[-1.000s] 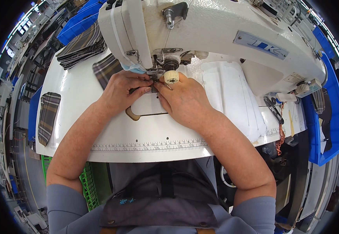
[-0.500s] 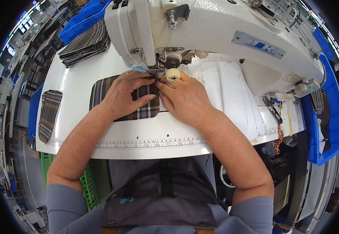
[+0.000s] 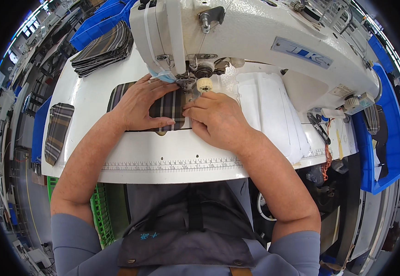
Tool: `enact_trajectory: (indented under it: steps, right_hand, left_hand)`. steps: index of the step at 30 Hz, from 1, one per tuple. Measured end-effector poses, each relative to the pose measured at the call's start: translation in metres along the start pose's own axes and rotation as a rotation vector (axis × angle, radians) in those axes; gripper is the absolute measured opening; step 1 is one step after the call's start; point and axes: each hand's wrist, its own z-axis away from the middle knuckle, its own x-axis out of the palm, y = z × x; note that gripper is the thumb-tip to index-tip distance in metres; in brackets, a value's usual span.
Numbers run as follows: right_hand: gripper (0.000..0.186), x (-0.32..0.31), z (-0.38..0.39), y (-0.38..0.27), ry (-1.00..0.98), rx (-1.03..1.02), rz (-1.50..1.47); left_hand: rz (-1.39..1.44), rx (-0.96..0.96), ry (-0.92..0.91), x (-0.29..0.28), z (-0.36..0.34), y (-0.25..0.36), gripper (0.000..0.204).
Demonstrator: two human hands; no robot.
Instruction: The recorder is using an industrial sewing machine to sew pockets onto plaid fabric pieces, likely for clothing or bags.
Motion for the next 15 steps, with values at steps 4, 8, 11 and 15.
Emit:
enact_trajectory:
  steps: [4,8,11,15]
  right_hand:
    - [0.014,-0.004,0.002,0.0,-0.007,-0.039,-0.048]
    - [0.013,-0.004,0.0,-0.001,0.002,-0.046,-0.066]
    - [0.013,-0.003,0.0,-0.001,-0.017,-0.033,-0.062]
    - [0.017,-0.001,0.001,0.002,-0.008,-0.001,-0.034]
  left_hand:
    - [0.236,0.063,0.024,0.003,0.011,0.015,0.048]
    - [0.441,0.016,0.056,0.004,0.022,0.034,0.024]
    - [0.472,0.001,0.075,0.008,0.021,0.03,0.024]
    - [0.492,-0.022,0.046,0.006,0.013,0.025,0.022]
